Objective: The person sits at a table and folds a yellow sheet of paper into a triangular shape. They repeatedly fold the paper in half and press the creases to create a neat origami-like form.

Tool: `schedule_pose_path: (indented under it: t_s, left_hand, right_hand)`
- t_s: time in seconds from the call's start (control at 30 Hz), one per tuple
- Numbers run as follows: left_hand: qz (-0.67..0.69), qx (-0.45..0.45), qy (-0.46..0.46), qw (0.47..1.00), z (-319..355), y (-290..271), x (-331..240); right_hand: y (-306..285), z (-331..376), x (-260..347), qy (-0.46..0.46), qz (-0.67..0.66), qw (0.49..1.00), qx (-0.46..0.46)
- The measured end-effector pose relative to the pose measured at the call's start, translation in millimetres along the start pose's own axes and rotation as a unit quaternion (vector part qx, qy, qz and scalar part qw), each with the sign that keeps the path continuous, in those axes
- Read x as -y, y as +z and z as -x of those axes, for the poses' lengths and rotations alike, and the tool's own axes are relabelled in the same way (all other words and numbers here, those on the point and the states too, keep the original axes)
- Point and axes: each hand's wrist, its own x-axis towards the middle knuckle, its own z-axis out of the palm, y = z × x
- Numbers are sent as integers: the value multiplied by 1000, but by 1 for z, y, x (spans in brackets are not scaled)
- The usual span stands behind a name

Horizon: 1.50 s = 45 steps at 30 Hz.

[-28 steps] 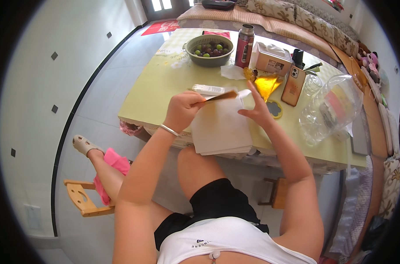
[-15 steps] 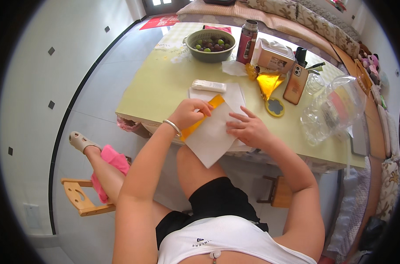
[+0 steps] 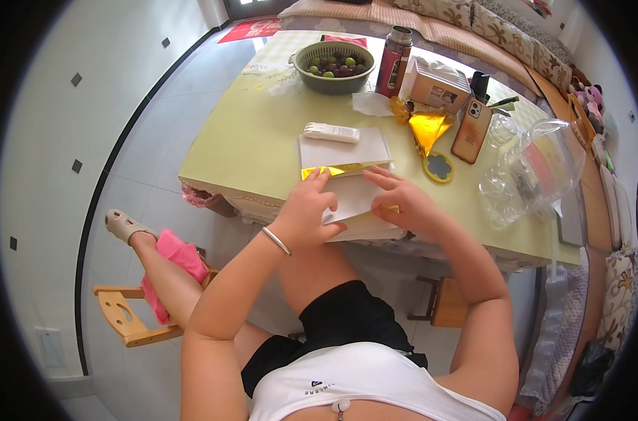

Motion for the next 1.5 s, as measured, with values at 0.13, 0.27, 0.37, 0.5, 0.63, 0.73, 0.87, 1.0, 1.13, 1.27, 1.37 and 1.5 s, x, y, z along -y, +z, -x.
schedule_pose_path:
  t_s: [0.13,0.27,0.37,0.5,0.63,0.73,0.87,1.0,1.13,1.27,1.37,1.5]
  left_hand:
    - [-33,-58,2,998,1,0,4]
    - [-32,-110,67,991,-3,-3,5]
    - [13,-116,60,991,-6,6,10]
    - [68,-147,9,987,-16,14,25]
    - [19,-180,-3,983,-14,6,25]
    - [-14,-161,9,987,-9,1,20]
    - [22,-142,23,989,-5,6,25]
    - [-16,-181,80,980,-13,5,27]
    - [108,-119,-32,986,-18,13,35]
    - [71,-157,-160,972,-27,17,41]
    - [-33,-156,-194,968,-33,17,38]
    - [-134,-214,-135,958,-37,22,26]
  right_hand:
    - [3,-7,-21,47,-95,994,-5]
    - [3,-13,-29,66,-81,994,-24]
    - [4,-23,-28,87,-96,991,-38]
    - [10,-33,-34,109,-126,983,-79]
    - [9,-37,-32,117,-120,977,-129]
    - [8,-34,-24,72,-12,987,-141]
    - [14,-33,-23,75,6,988,-131]
    - [15,-37,-30,-30,52,981,-185]
    - [25,-39,-62,71,-103,973,-192]
    - [15,-47,-77,251,-183,937,-162]
    - [14,-53,-74,206,-83,953,-204]
    - [24,-58,-74,216,-35,945,-243]
